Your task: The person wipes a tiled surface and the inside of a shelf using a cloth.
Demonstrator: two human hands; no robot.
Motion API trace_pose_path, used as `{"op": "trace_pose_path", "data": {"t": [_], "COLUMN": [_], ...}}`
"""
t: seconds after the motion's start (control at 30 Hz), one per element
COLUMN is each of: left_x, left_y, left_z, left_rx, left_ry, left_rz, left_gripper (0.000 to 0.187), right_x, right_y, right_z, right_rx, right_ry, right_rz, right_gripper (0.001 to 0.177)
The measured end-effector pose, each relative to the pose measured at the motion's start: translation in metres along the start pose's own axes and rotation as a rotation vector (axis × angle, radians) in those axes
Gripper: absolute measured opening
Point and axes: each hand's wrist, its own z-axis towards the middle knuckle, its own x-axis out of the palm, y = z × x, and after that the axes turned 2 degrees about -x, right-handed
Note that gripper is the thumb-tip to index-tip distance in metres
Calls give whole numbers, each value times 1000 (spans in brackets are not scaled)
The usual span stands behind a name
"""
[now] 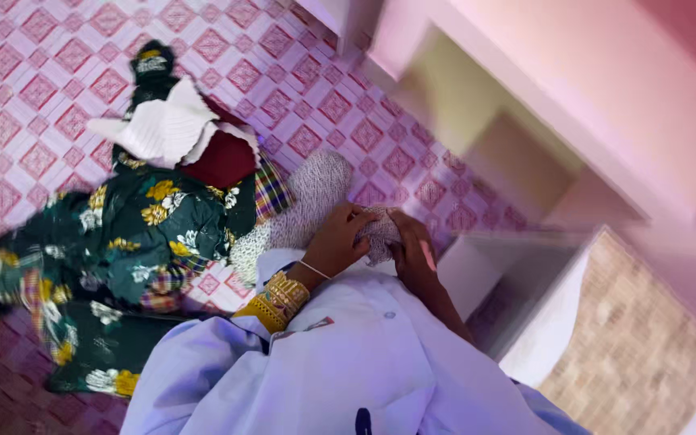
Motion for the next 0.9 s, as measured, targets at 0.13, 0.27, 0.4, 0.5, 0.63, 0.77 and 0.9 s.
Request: {"op": "trace_pose_path", "data": {"t": [0.13, 0.27, 0.4, 0.5, 0.63, 0.77, 0.9], "left_x": [-18, -40, -53, -79, -135, -206, -266], "left_y": [-8, -4, 16, 41, 80, 89, 112], "left_z": [74, 128, 149, 164, 209, 266, 348], "left_rx": [-23, -112, -253, -348, -431, -315, -224], "left_ry": [-211, -362, -510, -617, -621, -620, -611], "left_rz": [65, 119, 95, 103, 148, 125, 129], "left_gripper": [47, 46, 48, 48, 46, 52, 50], "right_x": [-28, -34, -6, 25, 56, 65, 46], "right_y": [-36, -58, -73, -69, -60, -35, -12], "right_z": [106, 199, 272, 324, 409, 502, 582], "right_rx": [-183, -305, -410, -494, -564, -696, -507], "right_ry": [129, 243, 400, 477, 526, 386, 387], "right_rz": [28, 22, 98, 121, 99, 90, 47], "right_gripper": [64, 62, 60, 61, 60, 59, 59]}}
